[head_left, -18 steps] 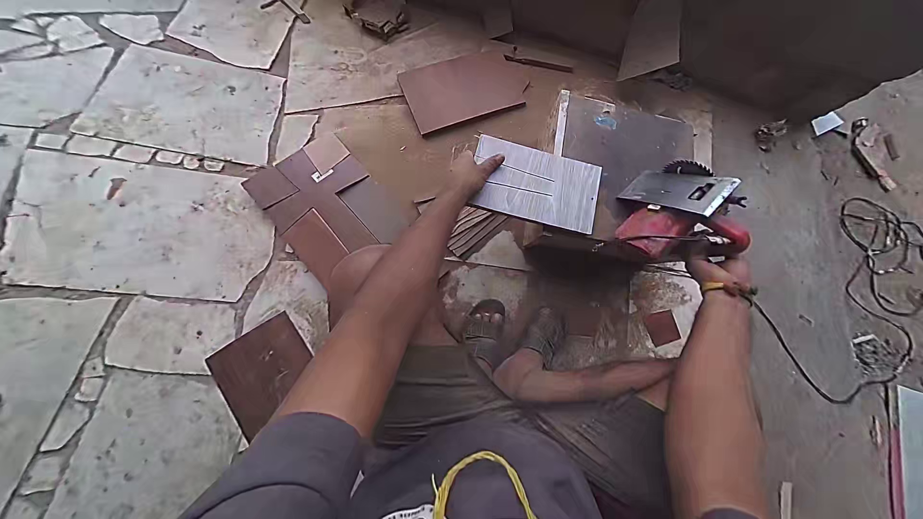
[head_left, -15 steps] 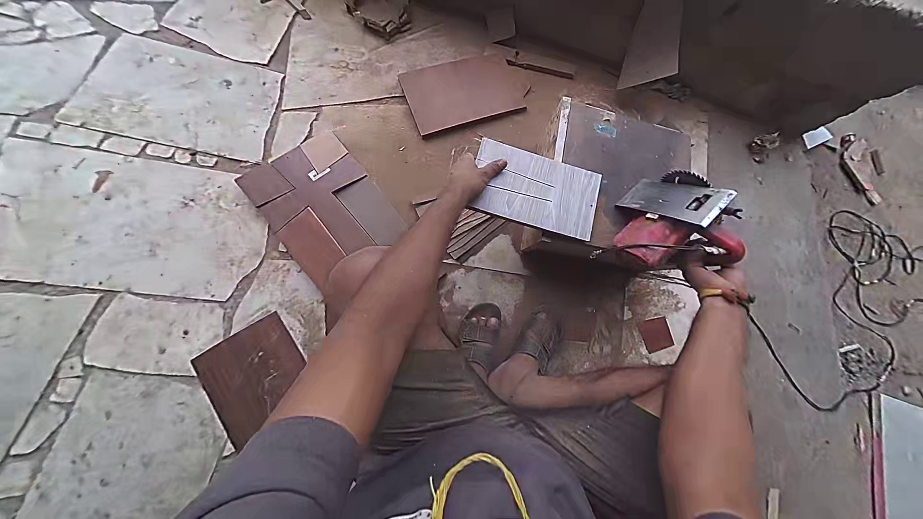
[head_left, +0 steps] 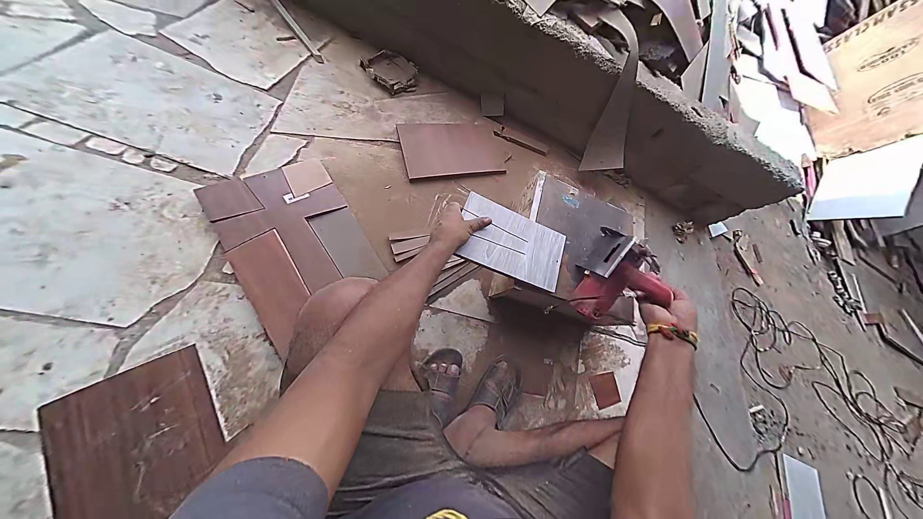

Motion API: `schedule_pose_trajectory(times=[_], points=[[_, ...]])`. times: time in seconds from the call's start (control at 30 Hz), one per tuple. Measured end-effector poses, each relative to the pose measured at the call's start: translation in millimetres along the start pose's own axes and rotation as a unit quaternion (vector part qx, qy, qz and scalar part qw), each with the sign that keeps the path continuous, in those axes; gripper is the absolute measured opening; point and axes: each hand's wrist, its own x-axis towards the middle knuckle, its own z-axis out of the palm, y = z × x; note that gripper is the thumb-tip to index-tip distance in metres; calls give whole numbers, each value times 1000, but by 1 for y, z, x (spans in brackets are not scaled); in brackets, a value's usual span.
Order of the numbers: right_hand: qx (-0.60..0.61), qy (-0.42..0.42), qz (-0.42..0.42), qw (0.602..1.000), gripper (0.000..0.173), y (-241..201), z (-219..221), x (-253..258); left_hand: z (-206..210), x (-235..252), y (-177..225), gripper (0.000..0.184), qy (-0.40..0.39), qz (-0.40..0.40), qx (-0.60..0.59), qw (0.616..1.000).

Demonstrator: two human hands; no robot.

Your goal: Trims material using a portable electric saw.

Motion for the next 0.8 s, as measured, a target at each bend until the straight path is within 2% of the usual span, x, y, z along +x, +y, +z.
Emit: schedule_pose_trajectory(times=[0.07, 0.1, 0.17, 0.27, 0.37, 0.5, 0.57, 0.7, 0.8], points=[[1, -49, -8, 999, 6, 5, 27, -29, -2, -5, 1, 84, 1, -1, -1, 1000], [-6, -96, 2, 995, 9, 10, 33, -41, -3, -7, -1, 85, 2, -2, -3, 1000], [-19, -189, 67, 979, 21, 16, 34, -59, -6, -13, -4, 85, 3, -7, -11, 1000], [-72, -283, 138, 946, 33, 18, 19, -77, -11, -24, -5, 84, 7, -26, -24, 999], [-189, -332, 116, 917, 48, 26, 6, -100, -14, -30, -8, 85, 11, -39, -21, 999], [-281, -320, 103, 899, 82, 46, 8, -123, -17, -36, -7, 85, 5, -56, -26, 998], [-308, -308, 102, 895, 90, 62, 2, -127, -18, -41, -9, 88, -16, -76, -15, 997], [-301, -293, 94, 902, 84, 85, -9, -138, -24, -34, -9, 92, -71, -122, -19, 990], [-311, -270, 83, 908, 76, 91, -12, -146, -22, -31, -8, 92, -71, -136, -49, 987]])
